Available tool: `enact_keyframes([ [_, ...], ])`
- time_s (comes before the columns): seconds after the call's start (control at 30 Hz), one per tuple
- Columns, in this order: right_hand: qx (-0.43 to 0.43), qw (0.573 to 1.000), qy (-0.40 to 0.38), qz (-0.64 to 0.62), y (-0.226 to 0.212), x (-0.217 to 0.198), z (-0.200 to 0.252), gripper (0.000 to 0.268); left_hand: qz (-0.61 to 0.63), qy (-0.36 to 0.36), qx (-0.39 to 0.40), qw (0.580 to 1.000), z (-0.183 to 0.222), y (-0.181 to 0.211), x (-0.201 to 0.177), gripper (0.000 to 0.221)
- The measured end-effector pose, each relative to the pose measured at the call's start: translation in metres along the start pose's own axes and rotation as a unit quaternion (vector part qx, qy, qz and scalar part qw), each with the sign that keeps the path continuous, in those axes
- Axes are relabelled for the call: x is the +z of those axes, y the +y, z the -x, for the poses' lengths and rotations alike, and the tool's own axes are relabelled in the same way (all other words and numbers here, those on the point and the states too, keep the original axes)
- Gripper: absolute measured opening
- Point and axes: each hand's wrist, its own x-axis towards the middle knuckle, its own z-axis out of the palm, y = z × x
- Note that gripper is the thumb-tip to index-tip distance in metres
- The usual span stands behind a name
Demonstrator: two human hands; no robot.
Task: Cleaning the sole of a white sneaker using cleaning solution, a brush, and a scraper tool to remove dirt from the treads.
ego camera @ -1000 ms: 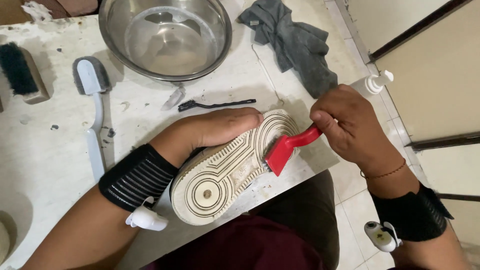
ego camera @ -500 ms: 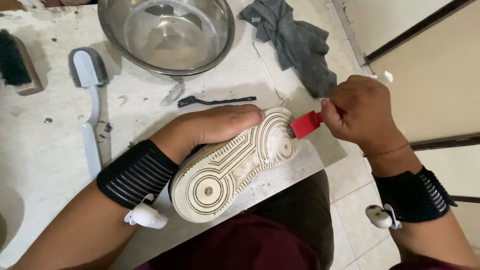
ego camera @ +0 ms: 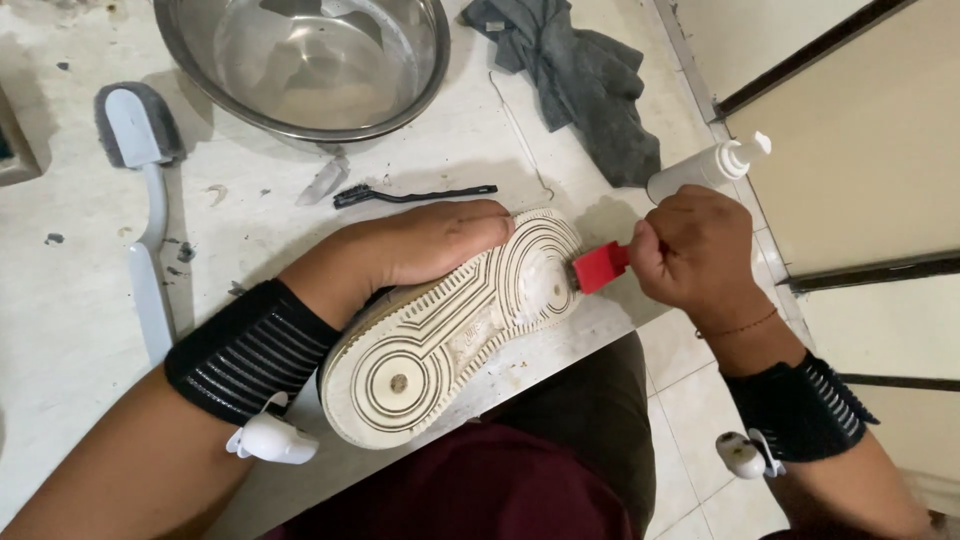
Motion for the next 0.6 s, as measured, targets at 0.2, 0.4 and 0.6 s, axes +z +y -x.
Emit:
enact_keyframes([
  [0.2,-0.045,0.998,0.019,-0.046,-0.045,-0.01,-0.013,0.039,-0.017,0.0,-0.003,1.0,0.003,0.008,0.003,0.063],
  [0.4,-0.011,1.0,0.009,-0.007,0.008,0.009,0.003,0.042,-0.001,0.005,-0.016,1.0,0.003,0.008,0.003,0.063],
  [0.6,-0.092,0.993,0.007,-0.074,-0.078,-0.019,-0.039,0.039,-0.019,0.001,-0.029,0.999,0.006,0.013,0.005,0.065],
])
